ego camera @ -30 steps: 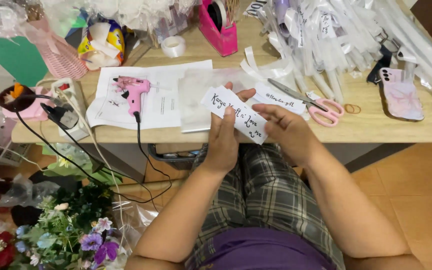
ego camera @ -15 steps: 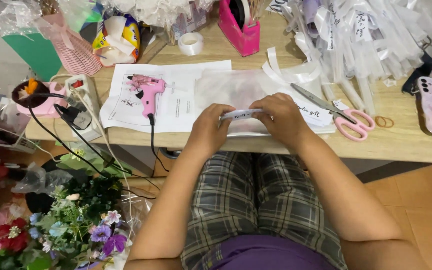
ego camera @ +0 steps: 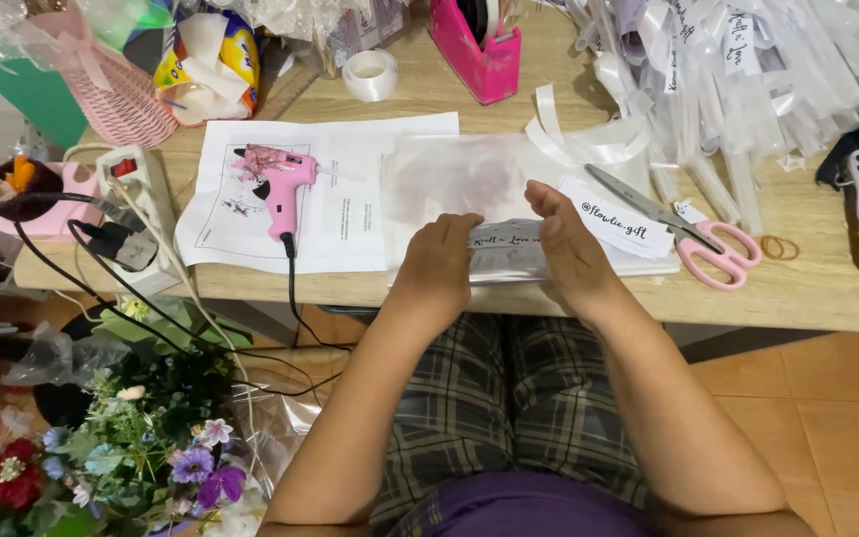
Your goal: Assembling and labeling plastic gift bags with decorative tags and ribbons at a design station.
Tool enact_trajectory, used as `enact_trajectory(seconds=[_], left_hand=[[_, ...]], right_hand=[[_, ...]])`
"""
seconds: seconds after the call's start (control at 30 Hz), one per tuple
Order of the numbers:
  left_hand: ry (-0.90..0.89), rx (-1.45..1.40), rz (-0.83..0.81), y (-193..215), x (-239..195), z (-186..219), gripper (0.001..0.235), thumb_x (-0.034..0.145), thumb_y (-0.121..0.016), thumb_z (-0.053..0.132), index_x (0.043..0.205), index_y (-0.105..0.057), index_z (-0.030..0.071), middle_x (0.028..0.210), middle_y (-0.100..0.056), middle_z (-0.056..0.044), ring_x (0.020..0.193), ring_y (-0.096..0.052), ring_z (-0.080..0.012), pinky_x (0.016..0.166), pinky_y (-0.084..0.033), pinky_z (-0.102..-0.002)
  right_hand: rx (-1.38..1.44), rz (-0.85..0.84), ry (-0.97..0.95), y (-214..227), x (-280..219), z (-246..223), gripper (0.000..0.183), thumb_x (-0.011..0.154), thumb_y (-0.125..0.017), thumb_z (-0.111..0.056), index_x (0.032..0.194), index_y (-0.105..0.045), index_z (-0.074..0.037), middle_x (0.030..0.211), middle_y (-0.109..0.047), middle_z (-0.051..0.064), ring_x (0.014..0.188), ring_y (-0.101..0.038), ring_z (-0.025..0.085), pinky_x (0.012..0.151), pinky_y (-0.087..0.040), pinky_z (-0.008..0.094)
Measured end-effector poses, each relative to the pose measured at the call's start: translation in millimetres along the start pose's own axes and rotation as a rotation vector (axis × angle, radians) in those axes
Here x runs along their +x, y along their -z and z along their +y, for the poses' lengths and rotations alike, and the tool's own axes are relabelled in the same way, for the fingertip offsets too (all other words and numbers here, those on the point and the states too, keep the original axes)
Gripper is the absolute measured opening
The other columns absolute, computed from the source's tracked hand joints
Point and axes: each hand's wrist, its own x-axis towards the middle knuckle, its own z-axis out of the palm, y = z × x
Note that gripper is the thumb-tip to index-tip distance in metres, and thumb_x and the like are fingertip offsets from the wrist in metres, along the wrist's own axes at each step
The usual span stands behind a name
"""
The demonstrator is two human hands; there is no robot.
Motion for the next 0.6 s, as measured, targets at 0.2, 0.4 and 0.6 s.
enact_trajectory(seconds=[0.2,0.4,0.6], left_hand=[[-0.040,0.180,0.041,-20,2,-12,0.035,0.103,-0.050,0.005,0.137,-0.053,0.001,0.114,-0.058,-0.016,0.114,-0.060,-0.0349,0.108,-0.038,-0.050],[-0.030,0.300,0.022,-20,0,-6,0.033,0.105,-0.048,0.010,0.137,-0.053,0.004,0.118,-0.058,-0.013,0.121,-0.055,-0.0332,0.116,-0.026,-0.053],[-0.008,0.363,-0.046,-11,-2,7,0.037,0.102,-0.049,0.004,0.139,-0.049,0.003,0.122,-0.056,-0.014,0.124,-0.051,-0.0318,0.117,-0.019,-0.053]], right_hand=[[-0.272,-0.155,0.136,9,-7,11,0.108,0.089,-0.013,-0.085,0.160,-0.031,-0.005,0.164,-0.027,0.026,0.152,-0.019,0.049,0.120,-0.011,0.065],[-0.967,-0.181,0.261,-3,-9,17,0.114,0.082,-0.041,-0.087,0.160,-0.032,-0.004,0.168,-0.026,0.021,0.159,-0.014,0.033,0.126,0.012,0.054],[-1.034,-0.155,0.337,-9,-8,30,0.123,0.073,-0.035,-0.094,0.160,-0.029,-0.006,0.169,-0.027,0.014,0.158,-0.017,0.026,0.130,0.013,0.049]])
